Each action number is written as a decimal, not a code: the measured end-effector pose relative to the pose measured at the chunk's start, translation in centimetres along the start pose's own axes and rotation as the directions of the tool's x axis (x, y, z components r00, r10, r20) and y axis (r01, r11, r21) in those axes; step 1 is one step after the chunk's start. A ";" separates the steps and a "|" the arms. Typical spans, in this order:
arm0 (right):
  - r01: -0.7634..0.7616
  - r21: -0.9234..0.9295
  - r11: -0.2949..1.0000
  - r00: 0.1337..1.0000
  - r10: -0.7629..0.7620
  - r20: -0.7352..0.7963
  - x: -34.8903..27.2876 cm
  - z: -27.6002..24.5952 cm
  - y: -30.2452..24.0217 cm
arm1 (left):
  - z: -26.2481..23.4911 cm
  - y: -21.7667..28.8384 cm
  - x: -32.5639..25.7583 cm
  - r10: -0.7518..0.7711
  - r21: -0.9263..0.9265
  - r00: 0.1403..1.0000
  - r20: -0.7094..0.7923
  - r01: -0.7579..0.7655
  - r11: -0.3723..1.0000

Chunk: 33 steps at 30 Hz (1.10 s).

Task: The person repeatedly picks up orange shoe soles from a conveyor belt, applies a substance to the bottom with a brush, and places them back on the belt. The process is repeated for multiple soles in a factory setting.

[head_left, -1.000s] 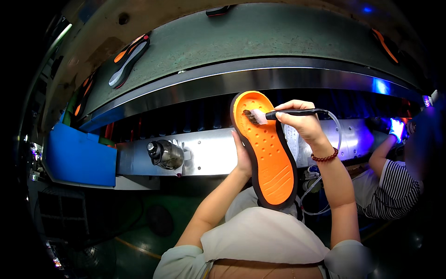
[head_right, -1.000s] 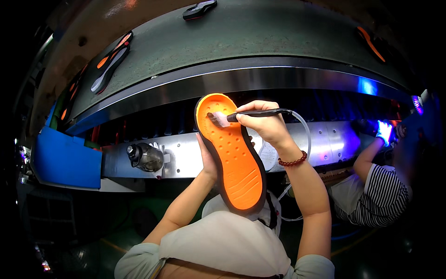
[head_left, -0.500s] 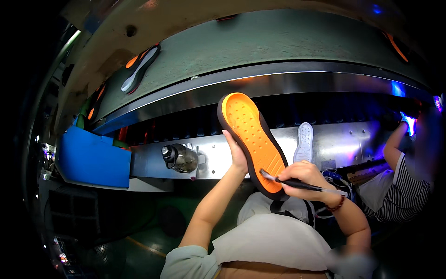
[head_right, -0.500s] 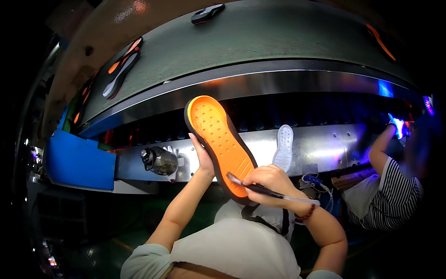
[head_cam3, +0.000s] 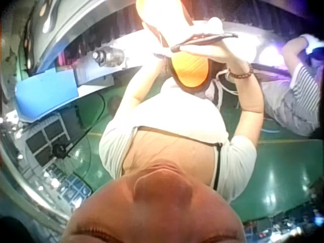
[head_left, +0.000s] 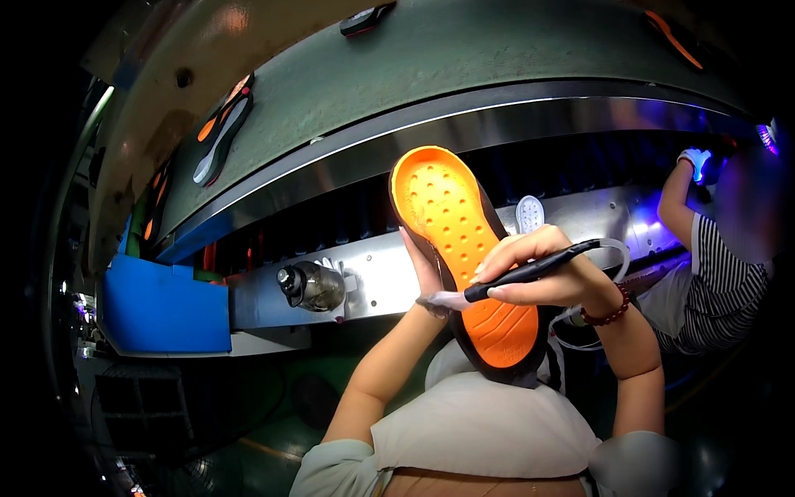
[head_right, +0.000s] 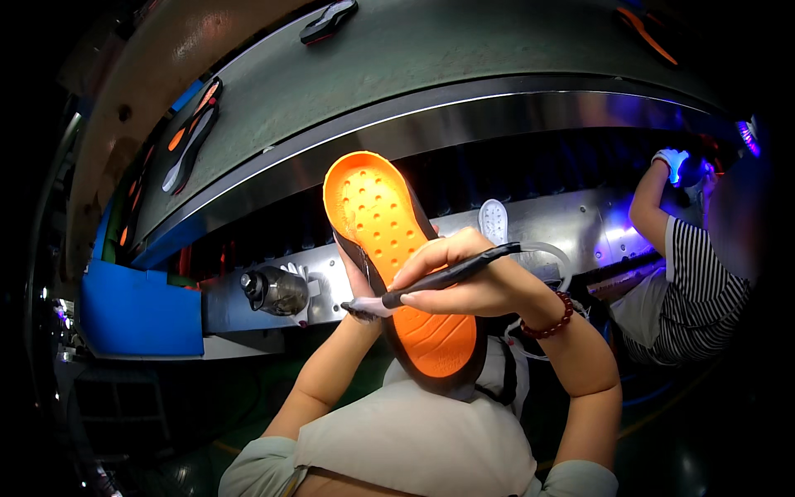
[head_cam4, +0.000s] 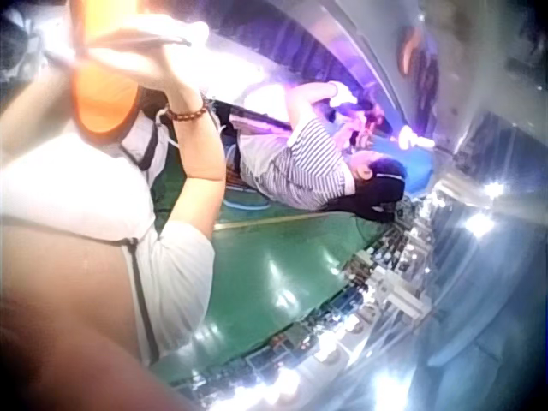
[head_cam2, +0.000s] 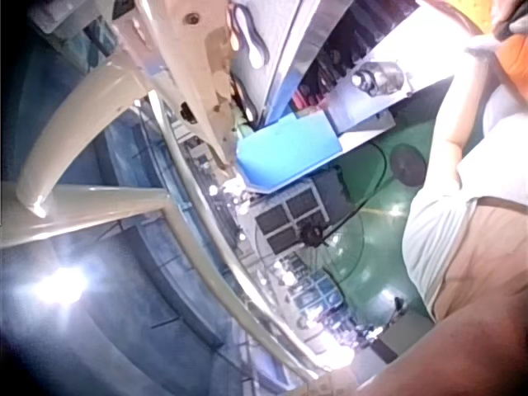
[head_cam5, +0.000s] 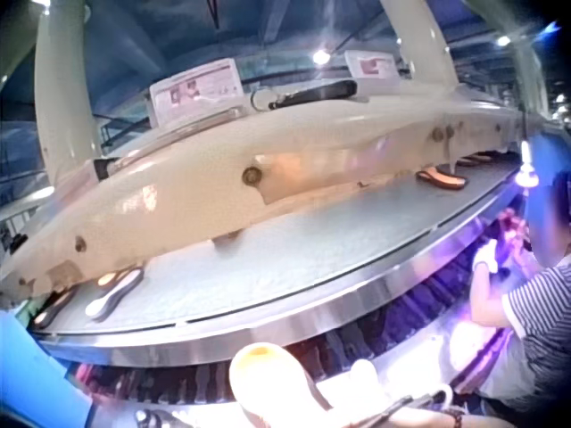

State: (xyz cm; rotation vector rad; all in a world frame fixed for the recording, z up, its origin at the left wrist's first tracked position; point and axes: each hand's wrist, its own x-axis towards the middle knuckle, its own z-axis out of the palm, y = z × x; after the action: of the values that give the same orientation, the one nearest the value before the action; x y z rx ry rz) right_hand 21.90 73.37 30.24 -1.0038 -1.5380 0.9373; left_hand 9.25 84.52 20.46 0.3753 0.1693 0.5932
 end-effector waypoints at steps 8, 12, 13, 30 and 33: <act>0.012 -0.171 0.985 0.980 -0.046 -0.193 -0.4 0.2 0.6 | 1.0 0.1 -0.2 0.133 0.168 0.991 0.018 -0.134 0.977; -0.017 0.122 0.992 0.956 0.051 -0.288 -1.0 -0.2 0.1 | -0.3 0.6 0.8 0.322 0.270 0.947 0.008 -0.312 0.911; -0.051 0.029 0.998 0.952 0.057 -0.301 -0.8 -0.6 0.3 | 0.0 0.5 1.1 0.324 0.214 0.946 0.018 -0.320 0.923; -0.004 0.142 0.990 0.985 0.029 -0.172 -4.2 -1.8 0.0 | 3.2 3.3 2.5 0.444 0.112 0.863 0.240 -0.479 0.870; -0.061 -0.011 0.998 0.975 0.057 -0.215 -4.6 -1.9 0.9 | 1.4 3.7 3.2 0.524 0.235 0.851 0.040 -0.518 0.823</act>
State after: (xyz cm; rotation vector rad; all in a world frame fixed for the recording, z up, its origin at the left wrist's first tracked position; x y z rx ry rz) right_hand 24.48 69.54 28.26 -1.1310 -1.3441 0.8282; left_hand 10.35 88.74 22.99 0.6580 0.1637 1.1296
